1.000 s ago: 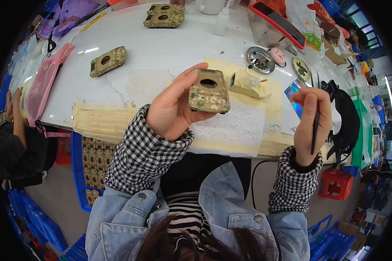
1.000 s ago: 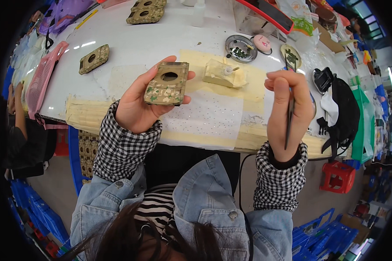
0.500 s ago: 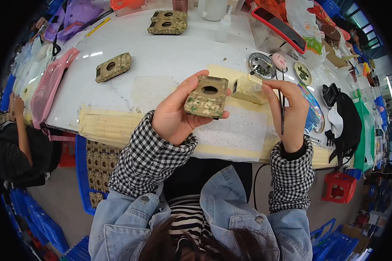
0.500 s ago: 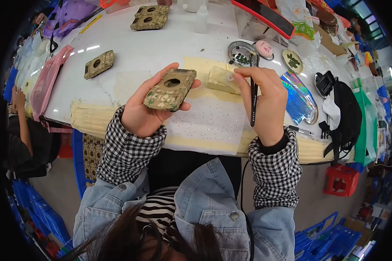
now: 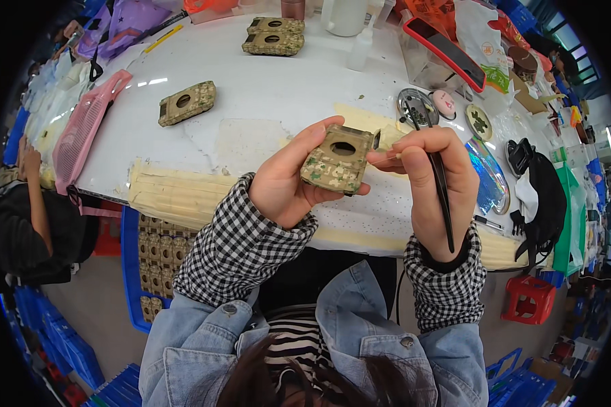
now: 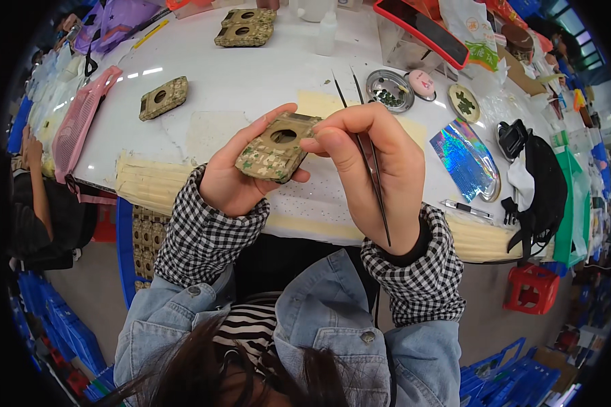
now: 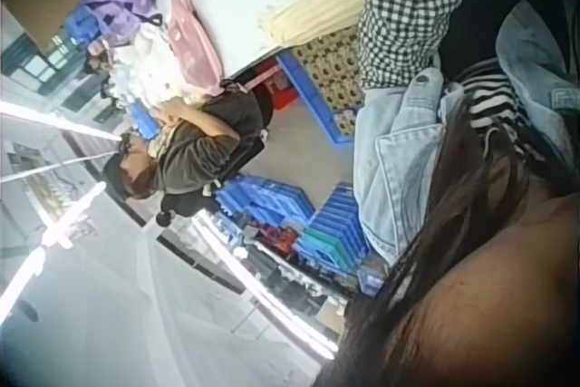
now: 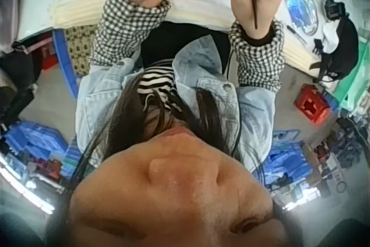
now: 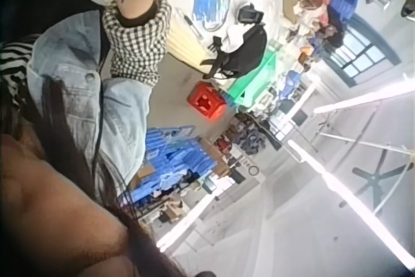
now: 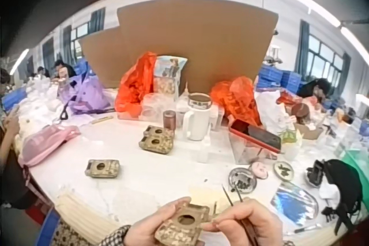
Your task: Manually detailing camouflage patterns on plastic toy tank bodies using a fine brush.
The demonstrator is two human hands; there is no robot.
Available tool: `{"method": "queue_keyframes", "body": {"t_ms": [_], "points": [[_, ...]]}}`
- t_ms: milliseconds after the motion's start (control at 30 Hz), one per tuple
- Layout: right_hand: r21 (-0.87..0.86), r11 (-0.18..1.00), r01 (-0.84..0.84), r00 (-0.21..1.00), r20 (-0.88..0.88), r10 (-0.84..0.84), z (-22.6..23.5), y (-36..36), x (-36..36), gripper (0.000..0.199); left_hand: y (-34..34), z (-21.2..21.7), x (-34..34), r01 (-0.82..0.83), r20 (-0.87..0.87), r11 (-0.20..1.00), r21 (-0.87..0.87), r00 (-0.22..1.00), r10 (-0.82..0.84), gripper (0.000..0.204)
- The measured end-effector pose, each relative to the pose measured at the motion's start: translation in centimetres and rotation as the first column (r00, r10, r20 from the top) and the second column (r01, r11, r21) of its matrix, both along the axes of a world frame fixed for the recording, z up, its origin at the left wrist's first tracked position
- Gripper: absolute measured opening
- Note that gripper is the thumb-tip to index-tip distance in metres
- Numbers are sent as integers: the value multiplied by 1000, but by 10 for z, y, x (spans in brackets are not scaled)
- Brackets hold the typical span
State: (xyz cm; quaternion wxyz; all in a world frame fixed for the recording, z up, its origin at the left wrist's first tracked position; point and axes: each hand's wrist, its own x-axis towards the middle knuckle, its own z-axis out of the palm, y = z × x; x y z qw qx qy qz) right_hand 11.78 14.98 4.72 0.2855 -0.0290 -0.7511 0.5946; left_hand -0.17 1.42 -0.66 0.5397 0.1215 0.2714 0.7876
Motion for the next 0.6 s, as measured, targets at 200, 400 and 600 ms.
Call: {"method": "queue_keyframes", "body": {"t_ms": [200, 400, 600], "points": [[42, 999, 10, 999, 35, -11, -2, 0, -3, 8, -1, 1, 0, 6, -1, 1000, 0, 1000, -6, 46], [48, 999, 13, 999, 35, -15, -3, -1, -4, 8, -1, 2, 1, 11, -3, 1000, 1, 1000, -11, 46], [49, 999, 16, 1000, 24, -17, -3, -1, -4, 7, -1, 4, 1, 9, 1, 1000, -7, 1000, -9, 46]]}}
